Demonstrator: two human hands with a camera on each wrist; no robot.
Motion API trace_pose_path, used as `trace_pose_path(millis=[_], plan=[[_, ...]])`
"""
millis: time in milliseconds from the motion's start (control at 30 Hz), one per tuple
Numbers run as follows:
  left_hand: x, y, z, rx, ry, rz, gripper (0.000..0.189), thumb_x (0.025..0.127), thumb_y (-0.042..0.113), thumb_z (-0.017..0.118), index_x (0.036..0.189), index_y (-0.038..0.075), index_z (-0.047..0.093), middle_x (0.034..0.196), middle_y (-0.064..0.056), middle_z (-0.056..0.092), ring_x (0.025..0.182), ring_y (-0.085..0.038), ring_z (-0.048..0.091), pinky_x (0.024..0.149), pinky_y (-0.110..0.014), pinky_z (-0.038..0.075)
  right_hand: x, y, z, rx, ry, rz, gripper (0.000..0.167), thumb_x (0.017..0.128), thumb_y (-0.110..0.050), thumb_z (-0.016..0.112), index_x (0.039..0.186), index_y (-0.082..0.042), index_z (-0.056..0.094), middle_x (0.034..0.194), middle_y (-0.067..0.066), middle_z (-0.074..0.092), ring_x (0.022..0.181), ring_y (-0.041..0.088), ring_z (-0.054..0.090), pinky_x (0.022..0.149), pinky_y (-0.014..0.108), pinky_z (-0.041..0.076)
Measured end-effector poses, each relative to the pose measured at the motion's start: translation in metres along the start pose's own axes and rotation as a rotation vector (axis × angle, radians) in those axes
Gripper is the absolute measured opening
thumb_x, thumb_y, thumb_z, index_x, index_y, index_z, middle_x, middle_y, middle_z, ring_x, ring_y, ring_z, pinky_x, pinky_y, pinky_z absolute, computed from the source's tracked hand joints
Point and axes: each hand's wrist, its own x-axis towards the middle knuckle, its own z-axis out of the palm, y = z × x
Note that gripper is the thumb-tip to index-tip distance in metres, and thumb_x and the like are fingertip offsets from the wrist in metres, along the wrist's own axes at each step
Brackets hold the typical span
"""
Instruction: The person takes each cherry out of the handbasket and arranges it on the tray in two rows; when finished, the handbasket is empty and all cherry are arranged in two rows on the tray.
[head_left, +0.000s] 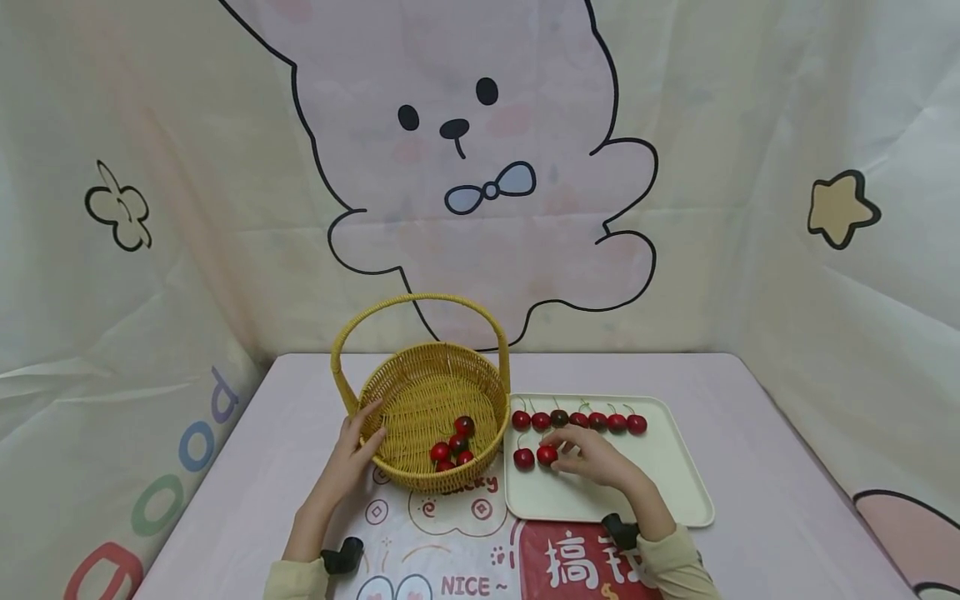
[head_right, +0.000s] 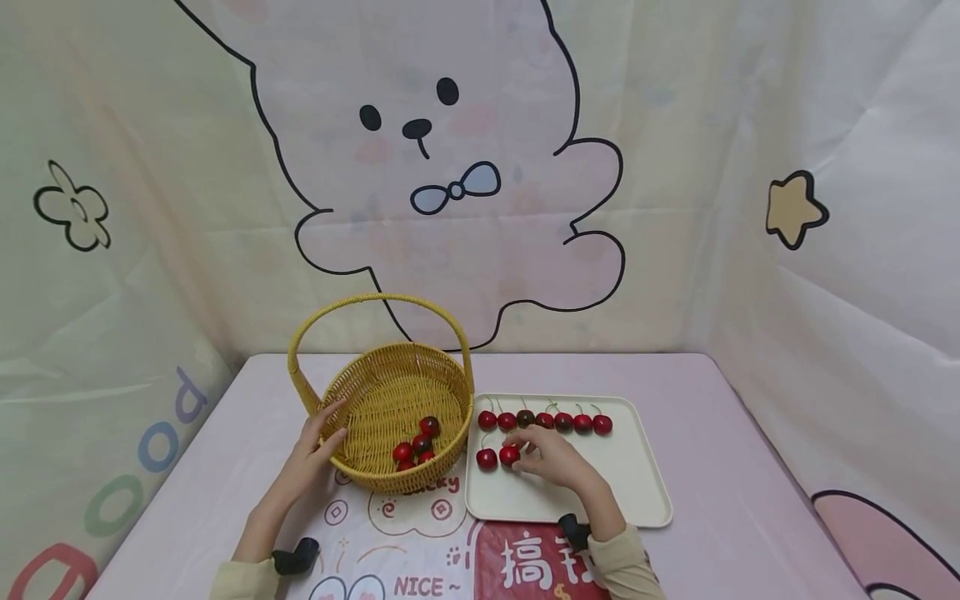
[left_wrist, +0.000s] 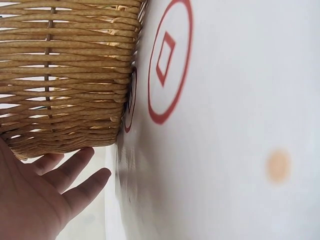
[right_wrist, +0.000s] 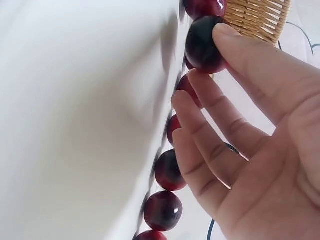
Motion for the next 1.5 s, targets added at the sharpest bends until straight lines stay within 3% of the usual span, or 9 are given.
trace_pose_path(millis=[100,333,767,1033,1500], plan=[[0.000,0.000,0.000,0.001,0.002,0.005,0.051,0.096,0.031,0.049,0.144,0.028,0.030,0.142,-0.023,0.023,0.131,-0.047,0.027,0.099,-0.067,0.025,0.000,0.000,0.000,-0.001,-0.006,-0.015,0.024,0.081,-0.006,0.068,0.104,0.000,0.064,0.099,0.011,0.064,0.082,0.025,0.059,0.069,0.034,0.049],[0.000,0.001,0.000,-0.002,-0.004,-0.003,0.052,0.096,0.031,0.049,0.144,0.026,0.030,0.143,-0.023,0.021,0.132,-0.047,0.026,0.099,-0.068,0.024,0.001,0.000,0.001,0.026,-0.050,0.062,0.025,0.083,-0.009,0.068,0.106,-0.001,0.064,0.102,0.011,0.064,0.086,0.028,0.059,0.074,0.036,0.049],[0.000,0.002,-0.001,-0.002,-0.005,-0.008,0.054,0.095,0.042,0.048,0.143,0.027,0.030,0.143,-0.023,0.021,0.132,-0.047,0.026,0.099,-0.068,0.024,0.001,0.000,0.005,0.025,-0.046,0.096,0.028,0.083,-0.011,0.068,0.110,-0.003,0.062,0.104,0.011,0.062,0.086,0.026,0.059,0.073,0.034,0.049],[0.000,0.002,-0.001,0.006,-0.004,0.004,0.054,0.095,0.041,0.047,0.144,0.027,0.030,0.143,-0.023,0.022,0.131,-0.047,0.027,0.099,-0.067,0.025,0.001,0.000,0.004,0.019,-0.051,0.130,0.032,0.083,-0.012,0.068,0.113,-0.003,0.061,0.107,0.012,0.061,0.088,0.027,0.059,0.074,0.035,0.049],[0.000,0.001,0.000,0.004,-0.003,-0.001,0.052,0.096,0.036,0.048,0.144,0.029,0.029,0.144,-0.023,0.021,0.133,-0.046,0.025,0.100,-0.067,0.024,0.002,-0.017,-0.006,-0.007,0.058,0.143,0.032,0.086,-0.010,0.065,0.117,-0.006,0.061,0.112,0.012,0.062,0.096,0.031,0.059,0.080,0.048,0.047]])
